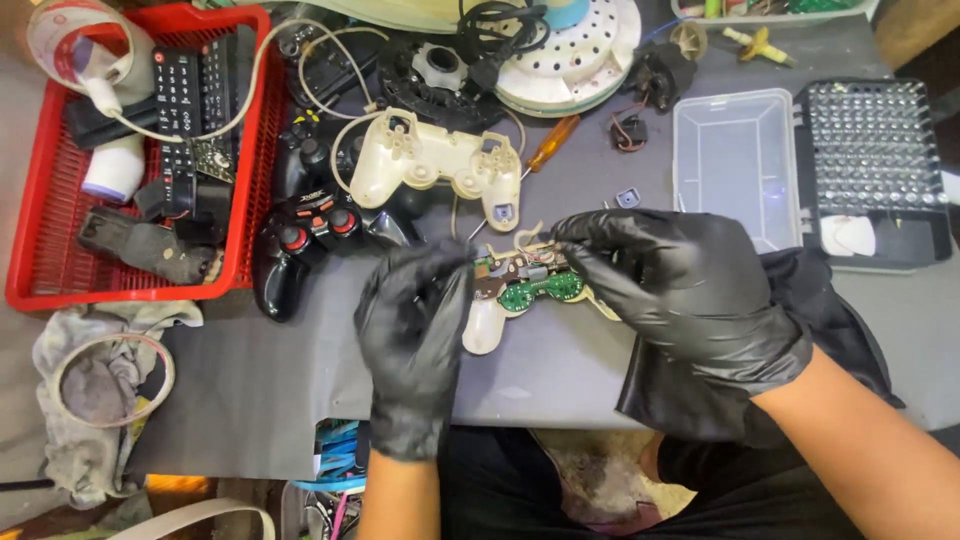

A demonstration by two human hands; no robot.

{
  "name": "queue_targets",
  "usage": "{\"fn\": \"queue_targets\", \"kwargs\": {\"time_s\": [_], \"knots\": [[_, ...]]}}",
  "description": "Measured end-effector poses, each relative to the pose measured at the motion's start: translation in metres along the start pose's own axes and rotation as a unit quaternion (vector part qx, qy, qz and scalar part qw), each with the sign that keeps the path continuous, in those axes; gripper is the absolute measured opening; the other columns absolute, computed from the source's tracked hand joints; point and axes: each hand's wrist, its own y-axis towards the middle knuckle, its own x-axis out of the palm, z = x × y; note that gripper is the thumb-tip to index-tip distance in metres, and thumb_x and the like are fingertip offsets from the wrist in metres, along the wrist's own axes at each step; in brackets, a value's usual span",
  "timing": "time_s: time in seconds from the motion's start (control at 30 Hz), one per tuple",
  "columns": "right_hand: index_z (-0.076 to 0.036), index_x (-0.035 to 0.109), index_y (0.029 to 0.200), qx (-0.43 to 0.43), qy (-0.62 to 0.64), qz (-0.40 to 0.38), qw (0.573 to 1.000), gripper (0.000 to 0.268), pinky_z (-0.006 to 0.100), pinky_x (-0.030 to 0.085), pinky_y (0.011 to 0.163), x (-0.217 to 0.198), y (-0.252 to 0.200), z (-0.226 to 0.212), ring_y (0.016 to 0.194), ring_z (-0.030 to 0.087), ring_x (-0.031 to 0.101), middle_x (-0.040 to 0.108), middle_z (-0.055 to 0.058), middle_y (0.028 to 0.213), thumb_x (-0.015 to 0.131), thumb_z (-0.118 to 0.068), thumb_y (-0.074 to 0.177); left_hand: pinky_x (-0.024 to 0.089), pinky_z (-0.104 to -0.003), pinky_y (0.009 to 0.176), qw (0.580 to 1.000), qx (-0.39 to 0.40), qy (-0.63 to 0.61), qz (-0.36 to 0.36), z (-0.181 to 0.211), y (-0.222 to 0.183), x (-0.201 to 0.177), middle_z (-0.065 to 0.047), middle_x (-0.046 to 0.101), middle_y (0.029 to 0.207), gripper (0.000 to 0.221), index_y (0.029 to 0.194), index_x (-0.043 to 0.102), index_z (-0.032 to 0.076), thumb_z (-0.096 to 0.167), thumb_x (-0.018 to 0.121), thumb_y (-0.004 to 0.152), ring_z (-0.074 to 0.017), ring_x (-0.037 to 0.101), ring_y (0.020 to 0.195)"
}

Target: Reassembling the internal components of a game controller, specifically placing the circuit board and button membranes into the shell.

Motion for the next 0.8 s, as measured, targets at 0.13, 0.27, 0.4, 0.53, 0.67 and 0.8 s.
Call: {"fn": "queue_targets", "kwargs": {"time_s": [0.13,0.27,0.4,0.53,0.67,0.8], "knots": [[-0.001,0.081,0.097,-0.155,-0.033,0.109,0.981,0.017,0.039,0.066,0.079,0.01,0.006,0.023,0.084,0.03,0.078,0.079,0.016,0.095,0.082,-0.016,0.089,0.051,-0.044,0.112,0.952,0.154,0.178,-0.196,0.002,0.028,0.003,-0.009,0.067,0.125,0.028,0.127,0.066,0.013,0.014,0.071,0.099,-0.0296,0.064,0.122],[-0.001,0.077,0.1,-0.189,-0.013,0.163,0.968,0.017,0.043,0.061,0.074,0.011,0.009,0.01,0.08,0.03,0.072,0.073,0.014,0.096,0.083,-0.015,0.092,0.058,-0.046,0.094,0.895,0.152,0.28,-0.312,-0.01,0.028,0.001,-0.01,0.059,0.135,0.053,0.145,0.059,0.025,0.026,0.074,0.094,-0.0306,0.062,0.124],[-0.006,0.062,0.106,-0.037,0.074,0.105,0.991,0.039,0.033,0.057,0.076,0.021,0.012,0.011,0.082,0.021,0.074,0.071,0.006,0.098,0.088,-0.021,0.082,0.059,-0.046,0.091,0.904,0.156,0.282,-0.282,-0.015,0.019,0.0,-0.011,0.065,0.126,0.048,0.141,0.062,0.023,0.022,0.075,0.095,-0.0323,0.066,0.115],[0.001,0.069,0.112,-0.156,0.053,0.097,0.982,0.029,0.041,0.057,0.089,0.024,0.014,0.017,0.097,0.03,0.068,0.066,0.013,0.109,0.084,-0.008,0.088,0.061,-0.042,0.094,0.915,0.17,0.257,-0.259,-0.018,0.02,0.001,-0.008,0.07,0.127,0.039,0.131,0.067,0.015,0.021,0.08,0.095,-0.028,0.071,0.116],[-0.003,0.074,0.105,-0.146,0.078,0.078,0.983,0.017,0.039,0.055,0.093,0.024,0.015,0.017,0.099,0.028,0.066,0.061,0.011,0.11,0.081,-0.007,0.089,0.061,-0.041,0.09,0.911,0.173,0.265,-0.262,-0.018,0.02,0.0,-0.006,0.073,0.121,0.032,0.126,0.069,0.016,0.021,0.077,0.095,-0.0276,0.071,0.112],[0.0,0.073,0.105,-0.151,0.086,0.07,0.982,0.022,0.037,0.057,0.095,0.023,0.015,0.01,0.099,0.028,0.07,0.066,0.012,0.111,0.082,-0.009,0.087,0.06,-0.043,0.091,0.915,0.179,0.242,-0.27,-0.012,0.022,0.002,-0.007,0.074,0.114,0.021,0.118,0.071,0.014,0.019,0.073,0.097,-0.0302,0.072,0.109]]}}
